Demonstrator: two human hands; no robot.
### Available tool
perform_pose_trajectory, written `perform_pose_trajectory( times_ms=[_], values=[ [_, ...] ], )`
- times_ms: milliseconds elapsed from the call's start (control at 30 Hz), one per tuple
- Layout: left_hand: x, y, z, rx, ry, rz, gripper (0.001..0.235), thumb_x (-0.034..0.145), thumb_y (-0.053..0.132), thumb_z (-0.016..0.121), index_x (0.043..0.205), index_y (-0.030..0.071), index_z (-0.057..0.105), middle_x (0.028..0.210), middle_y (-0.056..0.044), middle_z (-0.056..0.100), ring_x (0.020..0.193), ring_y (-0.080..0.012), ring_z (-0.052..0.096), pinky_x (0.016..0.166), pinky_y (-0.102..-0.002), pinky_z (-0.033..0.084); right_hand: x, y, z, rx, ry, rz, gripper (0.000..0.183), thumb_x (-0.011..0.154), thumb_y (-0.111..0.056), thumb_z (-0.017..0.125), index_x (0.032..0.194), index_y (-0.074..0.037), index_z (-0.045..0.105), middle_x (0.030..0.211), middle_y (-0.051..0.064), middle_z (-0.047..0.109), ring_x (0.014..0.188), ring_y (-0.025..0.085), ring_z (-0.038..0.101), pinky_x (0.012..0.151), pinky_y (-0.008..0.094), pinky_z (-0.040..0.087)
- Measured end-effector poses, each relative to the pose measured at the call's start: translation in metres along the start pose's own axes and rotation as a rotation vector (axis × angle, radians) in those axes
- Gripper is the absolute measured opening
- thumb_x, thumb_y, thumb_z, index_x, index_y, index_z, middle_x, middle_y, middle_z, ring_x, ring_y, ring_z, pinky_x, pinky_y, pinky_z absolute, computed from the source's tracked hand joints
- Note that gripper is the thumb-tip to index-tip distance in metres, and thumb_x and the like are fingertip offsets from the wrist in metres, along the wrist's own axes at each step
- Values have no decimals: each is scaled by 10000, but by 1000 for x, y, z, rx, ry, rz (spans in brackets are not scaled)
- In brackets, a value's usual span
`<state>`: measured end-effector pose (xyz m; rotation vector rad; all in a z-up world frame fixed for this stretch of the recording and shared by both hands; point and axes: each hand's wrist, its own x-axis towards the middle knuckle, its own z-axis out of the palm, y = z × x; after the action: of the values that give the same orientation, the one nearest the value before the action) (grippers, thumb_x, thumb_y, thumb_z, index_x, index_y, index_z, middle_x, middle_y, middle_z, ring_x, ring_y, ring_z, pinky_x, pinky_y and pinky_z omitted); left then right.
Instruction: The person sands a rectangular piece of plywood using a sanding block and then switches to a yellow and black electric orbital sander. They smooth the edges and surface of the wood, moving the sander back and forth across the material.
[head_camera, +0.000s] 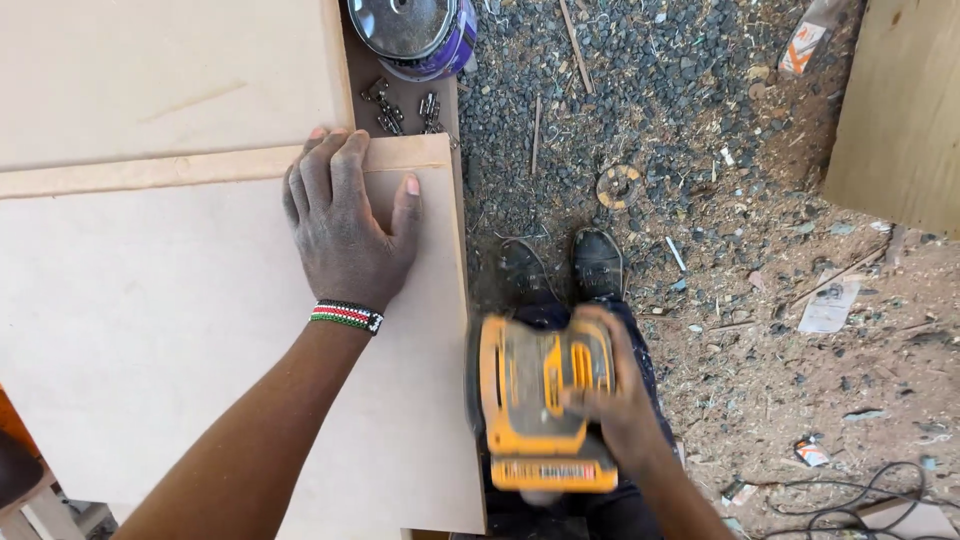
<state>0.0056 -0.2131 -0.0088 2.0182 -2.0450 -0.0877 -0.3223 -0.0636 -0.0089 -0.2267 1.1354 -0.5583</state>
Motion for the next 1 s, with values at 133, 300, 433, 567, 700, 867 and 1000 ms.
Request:
perform_pose_trajectory(
  times_ms=[133,300,433,567,700,867,1000],
  values=[
    [1,1,0,-17,3,6,568,1223,448,650,1553,-13,677,1539,-262,682,1535,-503,631,1290,-634,477,-42,21,-1,107,63,110,1138,670,-215,1019,1679,-130,500,1193,242,802,913,373,880,740,541,796],
    [-1,2,-3,11,-8,17,582,1215,454,661,1552,-20,676,1534,-260,683,1530,-504,626,1299,-634,467,1,2,-3,-11,42,-40,1149,631,-288,1020,1644,-98,511,1222,173,731,1006,317,811,770,498,775],
    [-5,-10,9,79,0,33,595,1185,526,723,1554,62,673,1498,-173,603,1537,-443,593,1308,-610,423,86,-50,4,-131,-9,-213,1327,594,-353,1076,1736,-99,448,1329,227,729,1213,376,778,1054,612,715],
    [-2,-9,8,71,-11,42,572,1189,504,720,1526,43,686,1475,-188,620,1518,-452,605,1293,-628,421,130,-109,16,-187,-133,-366,1168,735,-302,983,1725,-74,407,1304,265,712,1150,394,772,1017,624,737],
    [-1,-9,7,66,-22,28,577,1179,494,735,1536,47,658,1488,-185,594,1524,-458,582,1305,-628,409,123,-111,22,-334,-71,-442,1164,749,-392,951,1734,-72,420,1333,271,635,1265,437,720,1067,675,689],
    [0,-3,2,44,-34,9,593,1180,479,730,1546,18,659,1521,-216,637,1539,-470,597,1330,-628,413,13,-35,16,-210,21,-223,1271,655,-444,1033,1713,-75,432,1233,217,707,1084,380,794,870,574,741],
    [1,0,-1,20,-28,11,609,1185,465,692,1541,-29,673,1542,-259,683,1545,-491,615,1349,-630,426,-46,26,6,8,120,-66,1198,670,-359,1076,1691,-113,499,1218,131,715,944,256,801,816,439,725]
  ],
)
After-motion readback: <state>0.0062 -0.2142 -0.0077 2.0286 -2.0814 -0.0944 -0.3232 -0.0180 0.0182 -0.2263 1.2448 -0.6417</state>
